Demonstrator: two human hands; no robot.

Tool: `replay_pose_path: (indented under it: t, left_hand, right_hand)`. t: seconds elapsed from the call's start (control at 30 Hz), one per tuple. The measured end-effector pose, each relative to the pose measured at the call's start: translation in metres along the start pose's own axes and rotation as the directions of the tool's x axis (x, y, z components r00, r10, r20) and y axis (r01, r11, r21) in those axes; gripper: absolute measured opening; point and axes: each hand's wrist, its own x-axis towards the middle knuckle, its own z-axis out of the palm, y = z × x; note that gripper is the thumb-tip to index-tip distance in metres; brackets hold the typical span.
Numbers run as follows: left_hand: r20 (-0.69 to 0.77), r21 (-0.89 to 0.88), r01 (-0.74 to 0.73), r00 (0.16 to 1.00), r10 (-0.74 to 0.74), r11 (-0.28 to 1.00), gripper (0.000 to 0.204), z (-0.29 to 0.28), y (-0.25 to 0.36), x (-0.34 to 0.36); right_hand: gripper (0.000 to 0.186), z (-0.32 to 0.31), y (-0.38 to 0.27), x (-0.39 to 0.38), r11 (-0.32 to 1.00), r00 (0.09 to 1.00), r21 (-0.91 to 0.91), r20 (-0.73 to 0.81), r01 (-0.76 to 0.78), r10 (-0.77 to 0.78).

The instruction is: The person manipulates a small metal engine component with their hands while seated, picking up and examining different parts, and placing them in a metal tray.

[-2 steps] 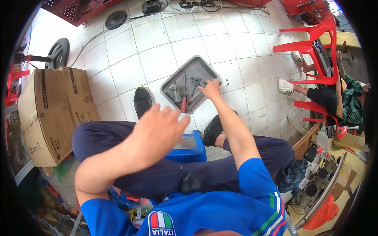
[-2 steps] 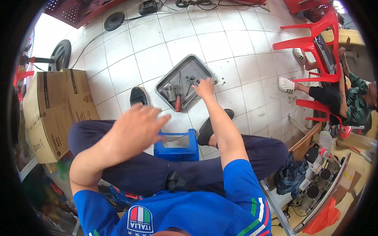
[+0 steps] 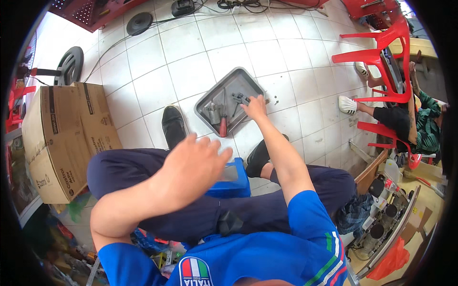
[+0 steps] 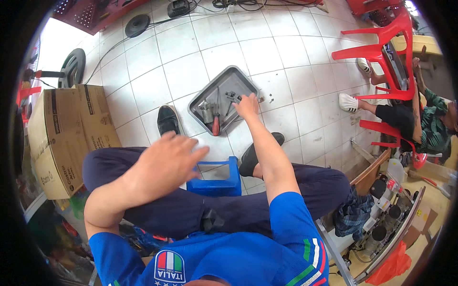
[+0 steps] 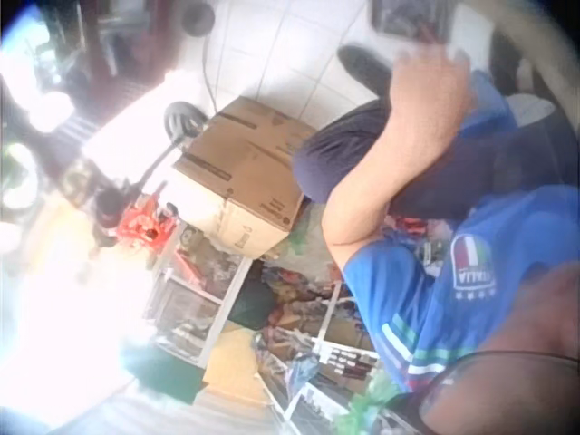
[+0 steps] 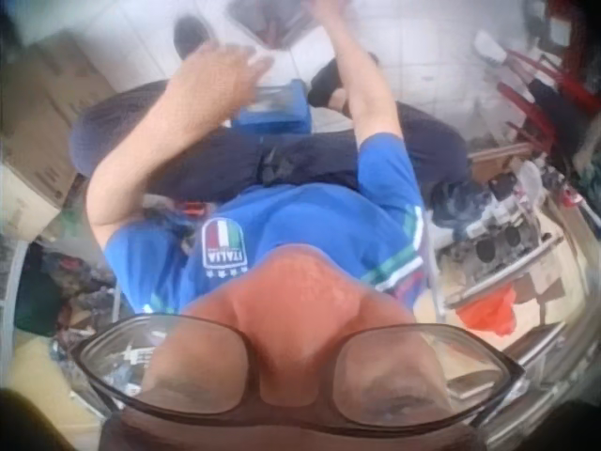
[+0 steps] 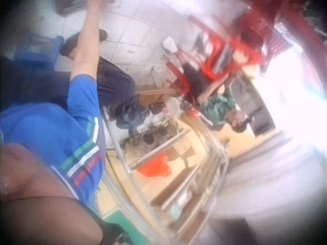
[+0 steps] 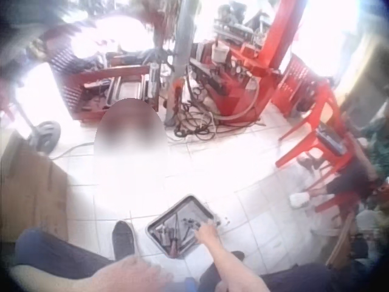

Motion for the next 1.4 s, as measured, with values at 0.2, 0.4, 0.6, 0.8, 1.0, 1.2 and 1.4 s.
replay_pose_path:
  t: [0.2, 0.4, 0.6, 0.8, 1.0, 1.2, 1.4]
  left_hand:
    - [0.109, 0.103, 0.002, 0.994, -0.013, 0.995, 0.049, 0.002, 0.006, 0.014]
    - [0.140, 0.122, 0.008, 0.990, -0.025, 0.993, 0.050, -0.010, 0.000, 0.025]
    - [0.154, 0.069, -0.012, 0.988, 0.002, 0.998, 0.049, -0.014, 0.000, 0.029]
    - [0.135, 0.037, 0.021, 0.990, -0.026, 0.999, 0.049, -0.010, -0.001, 0.025]
    - [0.108, 0.058, -0.002, 0.994, -0.004, 0.998, 0.046, -0.009, 0.004, 0.019]
    - [0.068, 0.162, -0.015, 0.998, 0.004, 0.987, 0.043, -0.005, 0.008, 0.018]
    - [0.026, 0.194, -0.054, 0.998, 0.049, 0.980, 0.041, -0.006, 0.011, 0.020]
  right_hand:
    - [0.048, 0.022, -0.016, 0.032, 0.993, 0.992, 0.087, -0.089, -0.076, 0.084]
    - [0.048, 0.038, -0.028, 0.060, 0.980, 0.982, 0.182, -0.153, -0.085, 0.114]
    - [0.065, 0.059, -0.020, 0.073, 0.932, 0.949, 0.345, -0.242, -0.109, 0.201]
    - [0.098, 0.044, -0.051, 0.047, 0.843, 0.853, 0.399, -0.225, -0.361, 0.471]
    - [0.105, 0.050, -0.060, 0.044, 0.826, 0.835, 0.338, -0.170, -0.450, 0.524]
    - [0.100, 0.049, -0.070, 0.050, 0.800, 0.828, 0.318, -0.075, -0.509, 0.556]
    - [0.096, 0.050, -0.054, 0.058, 0.877, 0.895, 0.241, -0.066, -0.415, 0.442]
